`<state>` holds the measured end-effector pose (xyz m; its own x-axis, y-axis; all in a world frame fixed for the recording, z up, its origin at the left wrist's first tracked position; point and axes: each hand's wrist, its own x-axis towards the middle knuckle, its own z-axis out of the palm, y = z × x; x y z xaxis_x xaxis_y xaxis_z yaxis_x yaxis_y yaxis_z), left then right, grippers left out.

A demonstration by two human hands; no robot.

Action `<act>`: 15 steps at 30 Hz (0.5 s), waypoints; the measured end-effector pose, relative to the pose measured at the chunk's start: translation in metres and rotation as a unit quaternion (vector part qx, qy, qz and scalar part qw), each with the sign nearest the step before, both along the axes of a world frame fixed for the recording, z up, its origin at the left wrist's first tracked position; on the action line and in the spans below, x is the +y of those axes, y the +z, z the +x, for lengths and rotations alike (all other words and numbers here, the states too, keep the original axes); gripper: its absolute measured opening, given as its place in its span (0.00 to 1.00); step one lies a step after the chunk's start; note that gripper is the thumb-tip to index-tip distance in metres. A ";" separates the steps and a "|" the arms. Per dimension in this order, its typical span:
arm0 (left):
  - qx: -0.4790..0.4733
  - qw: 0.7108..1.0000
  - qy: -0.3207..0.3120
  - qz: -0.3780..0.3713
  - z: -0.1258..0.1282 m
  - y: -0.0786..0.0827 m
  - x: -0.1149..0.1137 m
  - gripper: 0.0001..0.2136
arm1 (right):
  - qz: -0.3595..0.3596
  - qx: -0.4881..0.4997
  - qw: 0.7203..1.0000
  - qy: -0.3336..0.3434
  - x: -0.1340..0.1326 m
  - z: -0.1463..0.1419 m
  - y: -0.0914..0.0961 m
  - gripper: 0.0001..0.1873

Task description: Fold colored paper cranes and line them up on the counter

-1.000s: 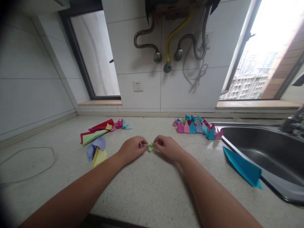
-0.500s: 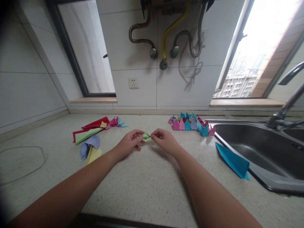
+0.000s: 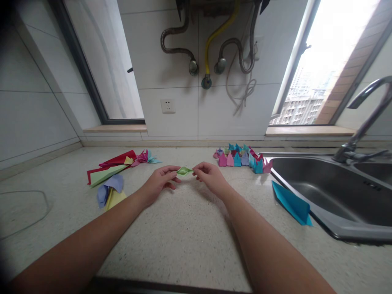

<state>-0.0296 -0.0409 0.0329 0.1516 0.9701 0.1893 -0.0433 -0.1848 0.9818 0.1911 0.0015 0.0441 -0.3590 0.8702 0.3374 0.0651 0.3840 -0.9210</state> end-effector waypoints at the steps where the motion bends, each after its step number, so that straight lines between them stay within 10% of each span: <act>1: 0.002 1.000 0.000 0.000 0.000 0.000 0.000 0.19 | -0.001 0.001 1.000 0.001 -0.001 0.000 0.001 0.14; 15: 0.033 0.999 0.007 0.001 0.004 0.000 0.000 0.20 | 0.031 -0.022 0.999 0.017 -0.003 -0.003 0.000 0.14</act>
<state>-0.0259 -0.0406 0.0330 0.1500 0.9718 0.1822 0.0236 -0.1877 0.9819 0.1877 -0.0011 0.0437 -0.4041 0.8354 0.3727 0.0911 0.4421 -0.8923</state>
